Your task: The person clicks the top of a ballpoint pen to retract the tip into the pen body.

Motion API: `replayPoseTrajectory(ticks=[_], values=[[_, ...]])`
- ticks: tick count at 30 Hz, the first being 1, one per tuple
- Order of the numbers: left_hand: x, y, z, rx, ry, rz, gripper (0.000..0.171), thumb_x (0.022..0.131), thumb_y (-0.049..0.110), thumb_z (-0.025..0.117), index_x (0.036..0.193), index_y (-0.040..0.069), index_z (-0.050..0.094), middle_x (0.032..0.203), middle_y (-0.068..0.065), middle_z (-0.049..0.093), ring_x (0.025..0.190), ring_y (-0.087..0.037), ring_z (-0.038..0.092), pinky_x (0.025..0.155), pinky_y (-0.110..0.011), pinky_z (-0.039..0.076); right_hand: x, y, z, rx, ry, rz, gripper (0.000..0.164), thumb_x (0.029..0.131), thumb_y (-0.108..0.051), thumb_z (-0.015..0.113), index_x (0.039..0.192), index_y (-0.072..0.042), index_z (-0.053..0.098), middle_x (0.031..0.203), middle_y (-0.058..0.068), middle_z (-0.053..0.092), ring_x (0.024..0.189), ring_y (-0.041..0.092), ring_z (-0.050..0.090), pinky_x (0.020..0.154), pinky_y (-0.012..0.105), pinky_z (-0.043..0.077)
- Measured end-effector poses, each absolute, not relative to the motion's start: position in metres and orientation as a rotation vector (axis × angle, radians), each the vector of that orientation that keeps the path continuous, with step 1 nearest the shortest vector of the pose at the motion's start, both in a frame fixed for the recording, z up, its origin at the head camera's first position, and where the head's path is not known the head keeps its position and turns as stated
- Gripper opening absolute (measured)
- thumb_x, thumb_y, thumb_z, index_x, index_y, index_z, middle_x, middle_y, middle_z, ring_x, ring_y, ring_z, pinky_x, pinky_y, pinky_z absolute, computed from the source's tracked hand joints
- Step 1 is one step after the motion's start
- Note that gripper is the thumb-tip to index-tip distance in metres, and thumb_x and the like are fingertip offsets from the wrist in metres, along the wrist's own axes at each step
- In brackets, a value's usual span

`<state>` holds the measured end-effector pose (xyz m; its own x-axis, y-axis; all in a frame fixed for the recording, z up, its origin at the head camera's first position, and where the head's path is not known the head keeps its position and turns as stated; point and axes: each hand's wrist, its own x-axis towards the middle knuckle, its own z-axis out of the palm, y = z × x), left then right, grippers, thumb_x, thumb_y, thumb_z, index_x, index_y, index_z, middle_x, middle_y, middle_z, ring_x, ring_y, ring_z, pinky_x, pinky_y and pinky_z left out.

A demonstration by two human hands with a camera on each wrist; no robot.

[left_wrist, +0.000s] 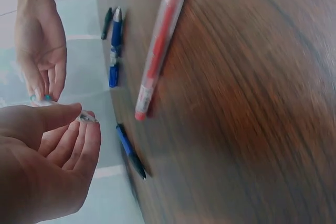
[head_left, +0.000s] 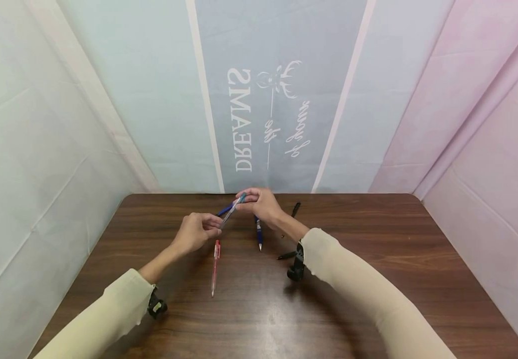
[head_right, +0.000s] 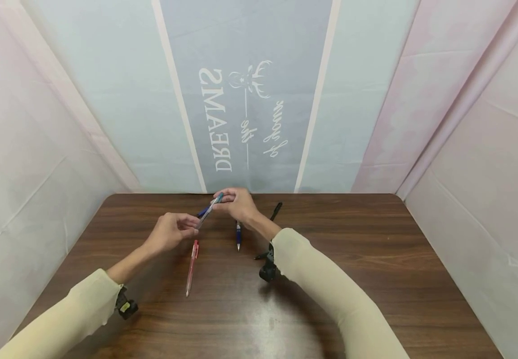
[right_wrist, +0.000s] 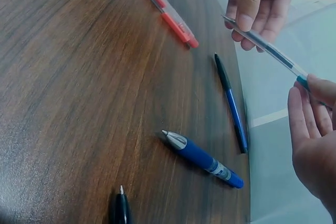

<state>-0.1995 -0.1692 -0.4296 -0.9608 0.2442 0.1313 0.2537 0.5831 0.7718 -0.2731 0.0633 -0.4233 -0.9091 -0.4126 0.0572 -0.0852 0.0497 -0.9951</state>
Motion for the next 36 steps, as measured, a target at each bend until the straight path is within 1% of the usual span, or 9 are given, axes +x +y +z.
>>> replayPoseTrajectory(ticks=[2, 7, 14, 17, 21, 24, 28, 31, 36], values=[[-0.198, -0.167, -0.429, -0.408, -2.789, -1.436, 0.018, 0.09, -0.003, 0.08, 0.109, -0.003, 0.078, 0.103, -0.018, 0.08, 0.094, -0.03, 0.079, 0.078, -0.033, 0.065, -0.273, 0.063, -0.422, -0.5, 2.009, -1.991, 0.027, 0.094, 0.004, 0.077, 0.12, 0.004, 0.071, 0.116, 0.025, 0.075, 0.096, 0.023, 0.077, 0.101, 0.055, 0.057], [-0.196, -0.162, -0.429, -0.282, -2.775, -1.698, 0.022, 0.092, 0.001, 0.079, 0.113, -0.005, 0.077, 0.105, -0.018, 0.08, 0.098, -0.032, 0.079, 0.083, -0.037, 0.065, -0.27, 0.062, -0.419, -0.48, 1.897, -2.052, 0.034, 0.096, 0.009, 0.072, 0.129, 0.008, 0.065, 0.126, 0.035, 0.068, 0.096, 0.02, 0.077, 0.098, 0.049, 0.06], [-0.191, -0.157, -0.432, -0.151, -2.665, -2.119, 0.027, 0.096, 0.0, 0.076, 0.121, -0.01, 0.072, 0.108, -0.02, 0.079, 0.106, -0.039, 0.076, 0.091, -0.048, 0.063, -0.267, 0.06, -0.417, -0.426, 1.837, -2.095, 0.037, 0.099, 0.013, 0.065, 0.135, 0.01, 0.061, 0.124, 0.035, 0.069, 0.108, 0.033, 0.076, 0.093, 0.04, 0.063], [-0.19, -0.155, -0.433, -0.163, -2.607, -2.25, 0.03, 0.098, -0.001, 0.073, 0.124, -0.015, 0.068, 0.11, -0.024, 0.078, 0.105, -0.035, 0.077, 0.092, -0.045, 0.063, -0.266, 0.06, -0.418, -0.408, 1.821, -2.106, 0.042, 0.099, 0.014, 0.063, 0.14, 0.01, 0.058, 0.123, 0.034, 0.069, 0.114, 0.042, 0.072, 0.092, 0.039, 0.063], [-0.187, -0.152, -0.434, -0.14, -2.549, -2.371, 0.033, 0.098, -0.003, 0.071, 0.127, -0.019, 0.064, 0.115, -0.029, 0.075, 0.104, -0.028, 0.077, 0.092, -0.039, 0.063, -0.264, 0.061, -0.421, -0.398, 1.812, -2.104, 0.05, 0.099, 0.014, 0.063, 0.147, 0.006, 0.054, 0.126, 0.036, 0.068, 0.112, 0.04, 0.074, 0.092, 0.039, 0.063], [-0.184, -0.149, -0.434, -0.126, -2.505, -2.443, 0.034, 0.099, -0.003, 0.071, 0.127, -0.019, 0.063, 0.114, -0.029, 0.075, 0.103, -0.027, 0.078, 0.091, -0.037, 0.063, -0.263, 0.063, -0.423, -0.395, 1.802, -2.102, 0.055, 0.098, 0.015, 0.065, 0.15, 0.004, 0.052, 0.127, 0.036, 0.067, 0.115, 0.043, 0.072, 0.093, 0.039, 0.062], [-0.181, -0.146, -0.437, -0.125, -2.463, -2.516, 0.035, 0.098, -0.004, 0.071, 0.128, -0.02, 0.062, 0.11, -0.025, 0.077, 0.1, -0.026, 0.078, 0.089, -0.036, 0.064, -0.261, 0.064, -0.425, -0.406, 1.776, -2.099, 0.059, 0.096, 0.017, 0.064, 0.152, 0.004, 0.05, 0.127, 0.038, 0.065, 0.125, 0.056, 0.06, 0.093, 0.039, 0.063], [-0.18, -0.143, -0.44, -0.126, -2.453, -2.547, 0.039, 0.097, -0.005, 0.071, 0.13, -0.023, 0.058, 0.111, -0.026, 0.077, 0.099, -0.024, 0.078, 0.089, -0.036, 0.064, -0.26, 0.064, -0.427, -0.421, 1.767, -2.087, 0.06, 0.096, 0.018, 0.064, 0.152, 0.006, 0.049, 0.129, 0.041, 0.063, 0.122, 0.054, 0.063, 0.092, 0.038, 0.063], [-0.178, -0.138, -0.443, -0.094, -2.438, -2.581, 0.038, 0.098, -0.006, 0.07, 0.131, -0.022, 0.057, 0.116, -0.031, 0.074, 0.097, -0.022, 0.078, 0.091, -0.037, 0.063, -0.257, 0.064, -0.429, -0.427, 1.773, -2.051, 0.06, 0.096, 0.017, 0.064, 0.153, 0.005, 0.048, 0.132, 0.042, 0.061, 0.104, 0.032, 0.077, 0.09, 0.037, 0.063]])
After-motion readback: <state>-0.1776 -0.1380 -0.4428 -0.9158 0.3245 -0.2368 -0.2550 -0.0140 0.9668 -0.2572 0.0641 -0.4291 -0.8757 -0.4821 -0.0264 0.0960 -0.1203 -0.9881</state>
